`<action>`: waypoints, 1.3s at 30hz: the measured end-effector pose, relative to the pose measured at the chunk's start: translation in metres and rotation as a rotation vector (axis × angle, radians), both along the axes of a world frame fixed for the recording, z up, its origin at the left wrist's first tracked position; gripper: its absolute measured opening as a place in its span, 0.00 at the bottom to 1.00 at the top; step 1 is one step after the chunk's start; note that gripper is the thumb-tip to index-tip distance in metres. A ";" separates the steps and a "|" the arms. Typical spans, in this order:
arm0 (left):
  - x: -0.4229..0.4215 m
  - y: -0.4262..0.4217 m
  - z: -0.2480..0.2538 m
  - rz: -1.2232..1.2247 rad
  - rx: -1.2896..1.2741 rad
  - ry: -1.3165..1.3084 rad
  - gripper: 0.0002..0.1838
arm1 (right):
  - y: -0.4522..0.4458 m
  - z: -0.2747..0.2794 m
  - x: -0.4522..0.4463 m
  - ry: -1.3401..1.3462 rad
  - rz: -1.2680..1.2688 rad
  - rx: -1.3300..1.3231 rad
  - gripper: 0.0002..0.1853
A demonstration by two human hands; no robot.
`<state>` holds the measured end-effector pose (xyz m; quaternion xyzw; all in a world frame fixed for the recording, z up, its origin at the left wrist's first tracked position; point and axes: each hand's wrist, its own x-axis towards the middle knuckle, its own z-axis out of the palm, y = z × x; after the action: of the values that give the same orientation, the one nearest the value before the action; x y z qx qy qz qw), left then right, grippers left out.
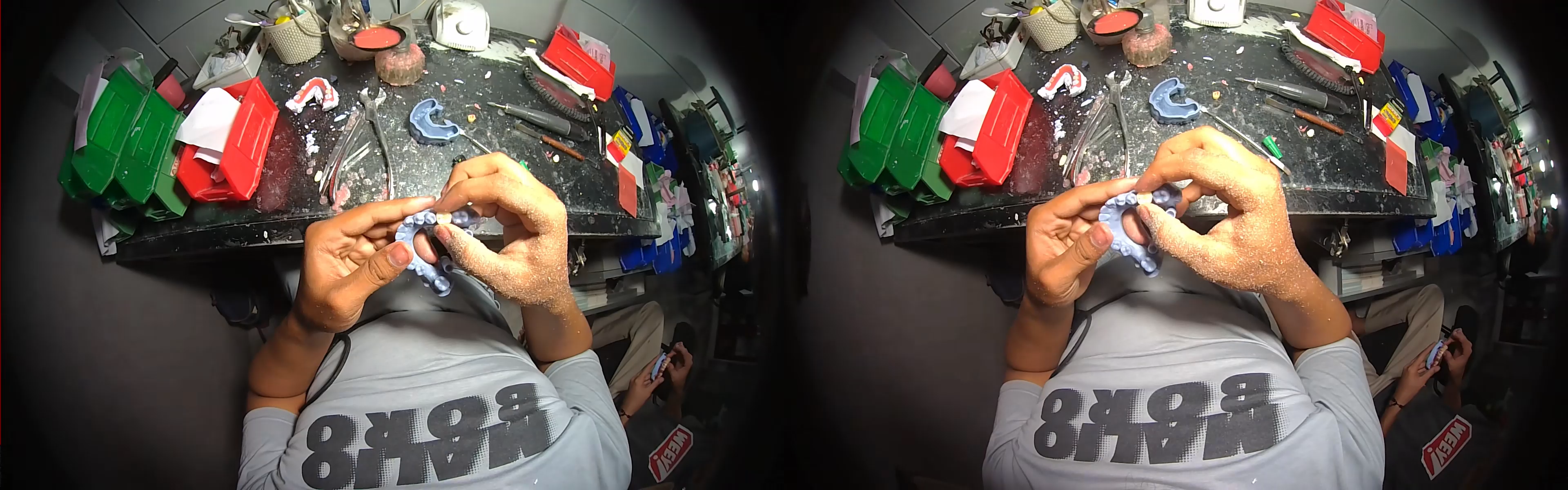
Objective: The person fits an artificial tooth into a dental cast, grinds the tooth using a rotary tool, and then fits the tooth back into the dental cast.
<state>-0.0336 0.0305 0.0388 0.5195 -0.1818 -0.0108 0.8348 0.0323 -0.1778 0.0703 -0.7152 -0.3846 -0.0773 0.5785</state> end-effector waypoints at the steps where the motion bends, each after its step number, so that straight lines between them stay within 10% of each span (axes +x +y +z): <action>1: 0.001 0.000 -0.001 -0.001 0.004 -0.008 0.24 | 0.000 0.000 0.000 0.010 -0.002 0.019 0.11; 39: -0.001 -0.002 0.001 0.006 -0.017 0.001 0.24 | 0.001 0.001 -0.005 0.056 -0.005 0.048 0.11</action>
<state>-0.0350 0.0287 0.0393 0.5129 -0.1799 -0.0073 0.8393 0.0272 -0.1768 0.0709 -0.7041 -0.3644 -0.0680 0.6057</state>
